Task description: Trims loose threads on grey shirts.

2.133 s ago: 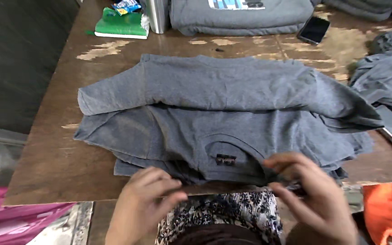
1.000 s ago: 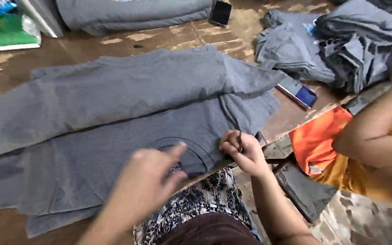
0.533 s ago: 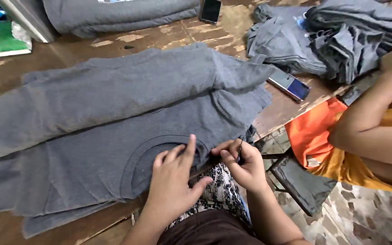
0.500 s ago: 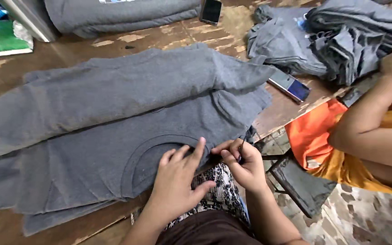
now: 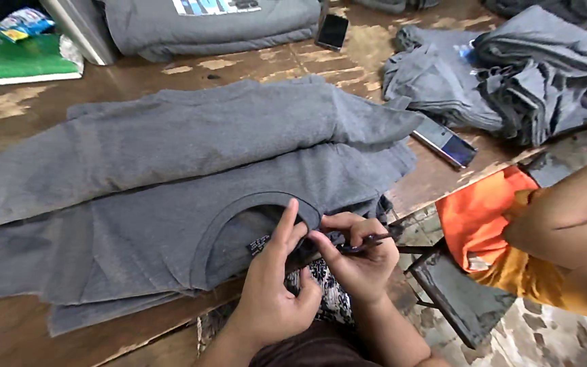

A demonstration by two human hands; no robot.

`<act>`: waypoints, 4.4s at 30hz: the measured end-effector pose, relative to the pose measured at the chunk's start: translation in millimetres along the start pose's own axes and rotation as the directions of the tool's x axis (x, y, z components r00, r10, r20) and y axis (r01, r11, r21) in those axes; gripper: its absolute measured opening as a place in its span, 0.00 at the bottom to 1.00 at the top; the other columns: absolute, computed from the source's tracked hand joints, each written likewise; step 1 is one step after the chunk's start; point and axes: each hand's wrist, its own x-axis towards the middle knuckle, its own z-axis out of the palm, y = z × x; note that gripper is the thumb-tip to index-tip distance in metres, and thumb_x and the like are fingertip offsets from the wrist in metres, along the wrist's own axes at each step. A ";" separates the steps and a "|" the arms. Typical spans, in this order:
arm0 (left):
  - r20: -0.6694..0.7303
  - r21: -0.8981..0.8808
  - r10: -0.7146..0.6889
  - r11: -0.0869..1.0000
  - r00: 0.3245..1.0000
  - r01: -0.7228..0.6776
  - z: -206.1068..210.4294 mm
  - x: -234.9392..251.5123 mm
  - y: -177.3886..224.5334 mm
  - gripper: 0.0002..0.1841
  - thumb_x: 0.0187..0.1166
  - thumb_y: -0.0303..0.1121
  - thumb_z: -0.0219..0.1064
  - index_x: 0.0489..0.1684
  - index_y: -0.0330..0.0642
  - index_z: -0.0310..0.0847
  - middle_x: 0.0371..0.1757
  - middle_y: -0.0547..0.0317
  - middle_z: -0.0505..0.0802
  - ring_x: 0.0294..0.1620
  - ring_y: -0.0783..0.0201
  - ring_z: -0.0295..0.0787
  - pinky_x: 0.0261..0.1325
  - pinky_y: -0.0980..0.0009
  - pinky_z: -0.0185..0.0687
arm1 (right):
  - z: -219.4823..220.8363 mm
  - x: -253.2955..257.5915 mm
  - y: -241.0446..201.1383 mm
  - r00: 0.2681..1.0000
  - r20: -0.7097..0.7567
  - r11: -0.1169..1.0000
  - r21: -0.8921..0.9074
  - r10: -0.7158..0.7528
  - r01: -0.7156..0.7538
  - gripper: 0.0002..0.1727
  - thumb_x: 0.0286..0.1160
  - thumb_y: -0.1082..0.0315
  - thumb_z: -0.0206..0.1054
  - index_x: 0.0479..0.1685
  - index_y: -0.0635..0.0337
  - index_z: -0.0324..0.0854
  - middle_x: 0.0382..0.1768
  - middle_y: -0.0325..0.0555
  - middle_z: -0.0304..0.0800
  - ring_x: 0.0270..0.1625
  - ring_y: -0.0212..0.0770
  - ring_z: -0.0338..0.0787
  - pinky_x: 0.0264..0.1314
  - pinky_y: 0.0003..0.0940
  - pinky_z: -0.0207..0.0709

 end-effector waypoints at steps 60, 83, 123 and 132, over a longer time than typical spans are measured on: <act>-0.184 -0.414 -0.173 0.906 0.968 0.084 -0.9 19.5 -28.5 0.02 0.73 0.26 0.76 0.36 0.44 0.90 0.43 0.69 0.91 0.43 0.79 0.88 0.46 0.82 0.88 | -38.8 -14.5 4.6 0.894 0.428 0.858 -0.502 0.135 0.110 0.25 0.88 0.48 0.56 0.29 0.59 0.77 0.17 0.41 0.74 0.22 0.34 0.76 0.30 0.30 0.71; 0.171 0.103 -0.025 0.995 0.985 0.007 -1.9 -7.8 -5.5 0.07 0.75 0.32 0.73 0.30 0.39 0.89 0.69 0.37 0.87 0.75 0.58 0.83 0.76 0.68 0.79 | -33.3 4.0 -3.1 0.947 0.274 0.976 -0.186 0.166 -0.117 0.21 0.86 0.50 0.63 0.37 0.61 0.75 0.25 0.35 0.77 0.28 0.18 0.76 0.32 0.13 0.72; -0.184 0.197 -0.026 0.978 0.983 0.063 5.5 0.1 -17.8 0.02 0.74 0.23 0.72 0.34 0.33 0.89 0.40 0.54 0.95 0.45 0.73 0.93 0.52 0.82 0.89 | -21.3 7.1 23.3 0.900 0.303 0.919 0.142 0.315 -0.369 0.09 0.77 0.70 0.68 0.43 0.53 0.70 0.34 0.29 0.81 0.37 0.19 0.81 0.41 0.16 0.77; -0.247 -0.074 -0.103 0.993 0.964 0.087 9.6 -4.9 -16.0 0.04 0.68 0.19 0.72 0.33 0.33 0.82 0.39 0.57 0.92 0.39 0.75 0.91 0.42 0.81 0.90 | -64.4 4.4 3.0 0.762 0.618 0.800 -0.549 0.194 0.242 0.23 0.81 0.48 0.64 0.25 0.57 0.79 0.20 0.46 0.80 0.21 0.44 0.81 0.21 0.41 0.73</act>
